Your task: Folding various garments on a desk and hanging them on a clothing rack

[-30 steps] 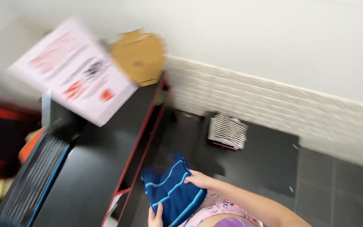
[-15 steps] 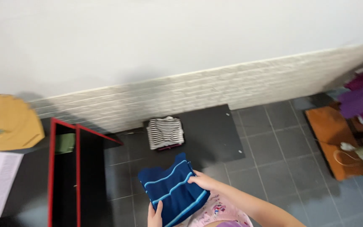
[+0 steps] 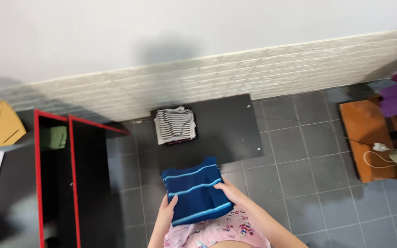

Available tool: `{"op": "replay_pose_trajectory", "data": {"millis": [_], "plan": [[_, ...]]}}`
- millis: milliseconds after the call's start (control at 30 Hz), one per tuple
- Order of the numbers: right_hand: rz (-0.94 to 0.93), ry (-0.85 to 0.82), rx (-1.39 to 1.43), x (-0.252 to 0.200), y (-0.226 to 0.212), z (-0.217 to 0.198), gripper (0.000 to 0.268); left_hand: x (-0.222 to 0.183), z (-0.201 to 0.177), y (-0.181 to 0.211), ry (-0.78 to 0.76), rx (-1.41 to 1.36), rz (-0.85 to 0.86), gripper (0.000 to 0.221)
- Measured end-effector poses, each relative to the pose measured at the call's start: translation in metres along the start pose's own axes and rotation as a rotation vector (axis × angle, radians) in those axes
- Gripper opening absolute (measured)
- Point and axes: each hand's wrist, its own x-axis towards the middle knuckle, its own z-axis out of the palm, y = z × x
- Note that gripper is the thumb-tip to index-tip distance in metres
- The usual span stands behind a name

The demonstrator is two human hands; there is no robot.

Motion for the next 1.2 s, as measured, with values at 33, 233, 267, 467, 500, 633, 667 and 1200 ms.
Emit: {"op": "replay_pose_trajectory", "data": {"millis": [33, 233, 267, 467, 500, 633, 667, 1200], "plan": [[0.012, -0.011, -0.007, 0.001, -0.002, 0.003, 0.063, -0.004, -0.001, 0.008, 0.013, -0.007, -0.010, 0.059], [0.033, 0.005, 0.078, 0.035, -0.018, 0.015, 0.049, 0.024, -0.009, 0.041, -0.056, 0.017, -0.022, 0.058], [0.027, -0.001, 0.050, 0.046, -0.022, 0.018, 0.052, 0.048, -0.014, 0.035, -0.059, 0.041, 0.011, 0.059], [-0.070, 0.123, -0.027, 0.054, -0.094, 0.072, 0.072, 0.104, -0.023, 0.086, -0.063, 0.226, 0.147, 0.064], [-0.067, 0.119, -0.040, 0.061, -0.101, 0.075, 0.077, 0.117, -0.024, 0.095, -0.085, 0.256, 0.156, 0.064], [-0.108, 0.153, 0.108, 0.086, -0.110, 0.088, 0.070, 0.153, -0.041, 0.132, -0.161, 0.102, 0.234, 0.062], [-0.171, 0.159, 0.228, 0.084, -0.114, 0.095, 0.068, 0.147, -0.046, 0.155, -0.239, 0.040, 0.219, 0.065], [-0.206, -0.096, -0.462, -0.009, -0.167, 0.124, 0.042, 0.135, -0.020, 0.180, -0.362, -0.533, -0.095, 0.074]]}}
